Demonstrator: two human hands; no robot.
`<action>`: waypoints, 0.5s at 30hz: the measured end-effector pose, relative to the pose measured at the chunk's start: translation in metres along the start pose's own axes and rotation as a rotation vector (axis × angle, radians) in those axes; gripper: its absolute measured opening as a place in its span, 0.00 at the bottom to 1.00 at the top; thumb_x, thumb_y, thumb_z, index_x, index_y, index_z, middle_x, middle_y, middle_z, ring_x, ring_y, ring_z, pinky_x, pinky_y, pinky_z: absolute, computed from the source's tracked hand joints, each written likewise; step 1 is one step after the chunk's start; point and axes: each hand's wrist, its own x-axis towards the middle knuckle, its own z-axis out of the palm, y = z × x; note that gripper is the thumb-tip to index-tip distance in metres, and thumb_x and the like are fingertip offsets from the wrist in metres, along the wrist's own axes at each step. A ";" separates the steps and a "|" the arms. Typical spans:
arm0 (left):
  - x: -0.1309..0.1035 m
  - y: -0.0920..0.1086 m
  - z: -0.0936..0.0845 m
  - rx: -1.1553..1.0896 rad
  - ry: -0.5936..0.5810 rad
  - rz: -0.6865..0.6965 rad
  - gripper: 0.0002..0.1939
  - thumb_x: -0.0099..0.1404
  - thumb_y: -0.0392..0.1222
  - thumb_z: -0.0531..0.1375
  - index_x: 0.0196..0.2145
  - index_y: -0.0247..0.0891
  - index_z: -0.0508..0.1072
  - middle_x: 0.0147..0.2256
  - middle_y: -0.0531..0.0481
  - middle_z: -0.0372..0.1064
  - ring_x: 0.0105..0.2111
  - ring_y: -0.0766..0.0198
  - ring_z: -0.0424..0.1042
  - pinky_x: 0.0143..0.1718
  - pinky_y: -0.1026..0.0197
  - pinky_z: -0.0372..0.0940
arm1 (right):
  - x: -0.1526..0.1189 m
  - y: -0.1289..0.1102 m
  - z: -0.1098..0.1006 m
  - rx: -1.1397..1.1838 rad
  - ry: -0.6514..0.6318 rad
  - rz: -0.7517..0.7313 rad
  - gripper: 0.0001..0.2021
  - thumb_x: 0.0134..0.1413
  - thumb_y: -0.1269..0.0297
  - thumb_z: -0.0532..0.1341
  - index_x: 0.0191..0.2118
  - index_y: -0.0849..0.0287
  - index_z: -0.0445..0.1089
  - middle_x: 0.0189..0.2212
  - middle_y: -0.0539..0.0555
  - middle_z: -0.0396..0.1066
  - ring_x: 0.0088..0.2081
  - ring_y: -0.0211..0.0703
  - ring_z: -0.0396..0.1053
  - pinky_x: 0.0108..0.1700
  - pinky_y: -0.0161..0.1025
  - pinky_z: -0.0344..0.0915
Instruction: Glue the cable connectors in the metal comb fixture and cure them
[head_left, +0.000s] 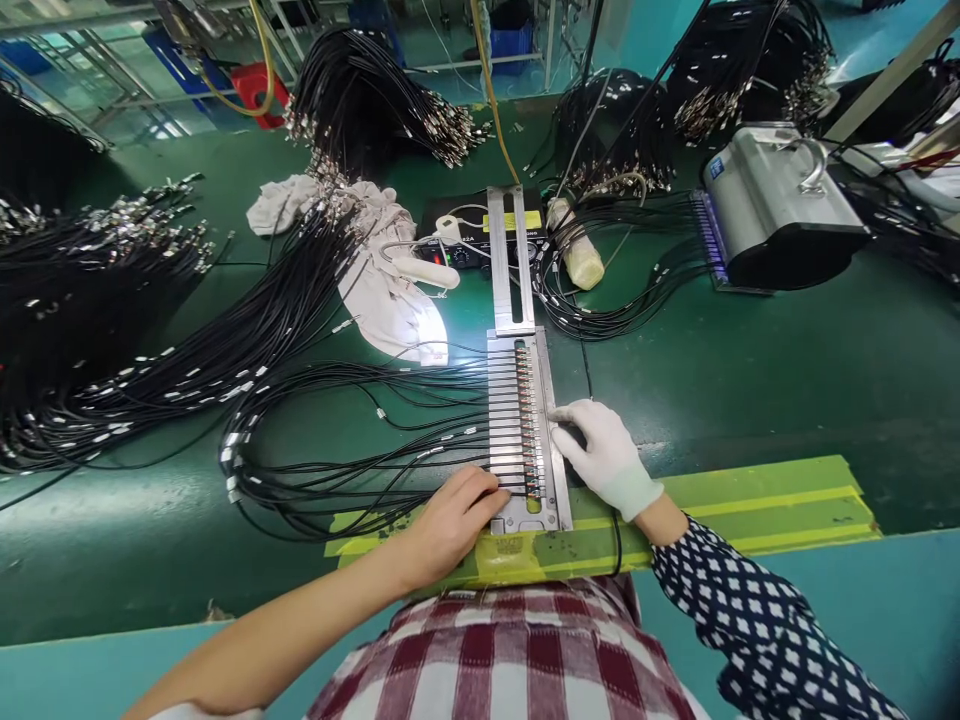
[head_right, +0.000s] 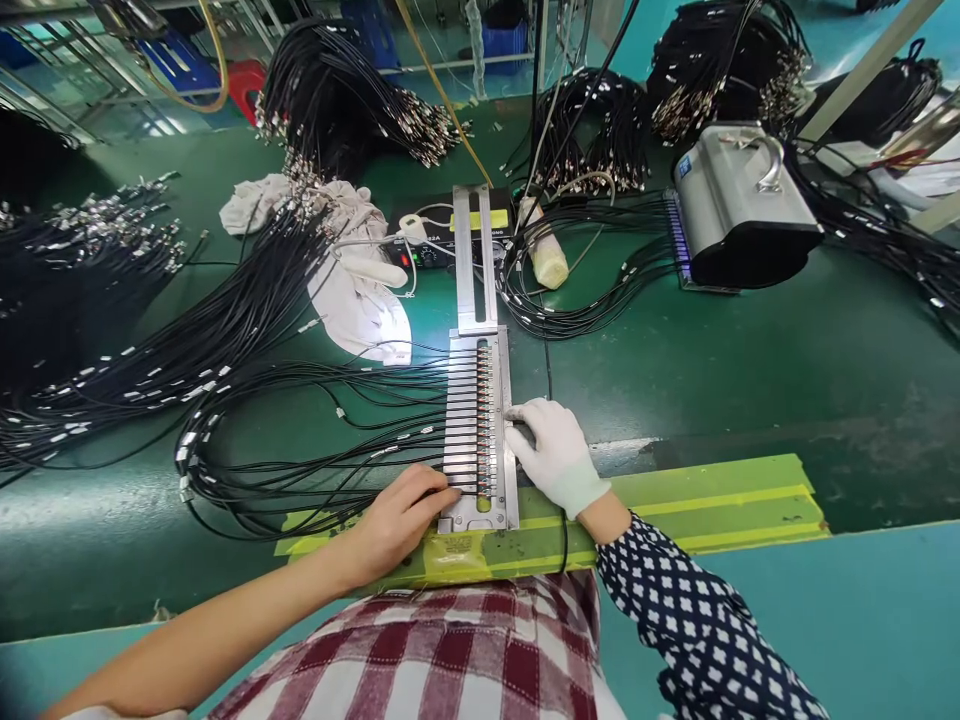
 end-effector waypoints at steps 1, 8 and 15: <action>-0.003 0.001 0.000 0.010 -0.005 -0.007 0.16 0.70 0.26 0.49 0.50 0.32 0.70 0.42 0.40 0.68 0.43 0.58 0.65 0.45 0.57 0.66 | 0.001 0.000 0.000 0.001 -0.001 0.001 0.09 0.63 0.64 0.57 0.46 0.56 0.71 0.43 0.56 0.74 0.47 0.51 0.69 0.50 0.48 0.63; -0.018 0.004 0.003 0.175 -0.004 -0.045 0.20 0.68 0.26 0.49 0.52 0.35 0.72 0.41 0.41 0.69 0.41 0.58 0.67 0.41 0.56 0.64 | 0.000 -0.003 0.001 0.007 0.006 -0.006 0.08 0.64 0.63 0.56 0.44 0.55 0.71 0.42 0.56 0.74 0.46 0.50 0.69 0.49 0.48 0.63; -0.010 0.005 0.002 0.152 0.054 -0.035 0.19 0.68 0.28 0.49 0.51 0.36 0.72 0.39 0.42 0.71 0.37 0.59 0.69 0.38 0.57 0.67 | 0.023 0.020 -0.011 0.029 0.011 -0.035 0.12 0.64 0.61 0.55 0.47 0.55 0.71 0.40 0.54 0.76 0.41 0.44 0.72 0.46 0.43 0.68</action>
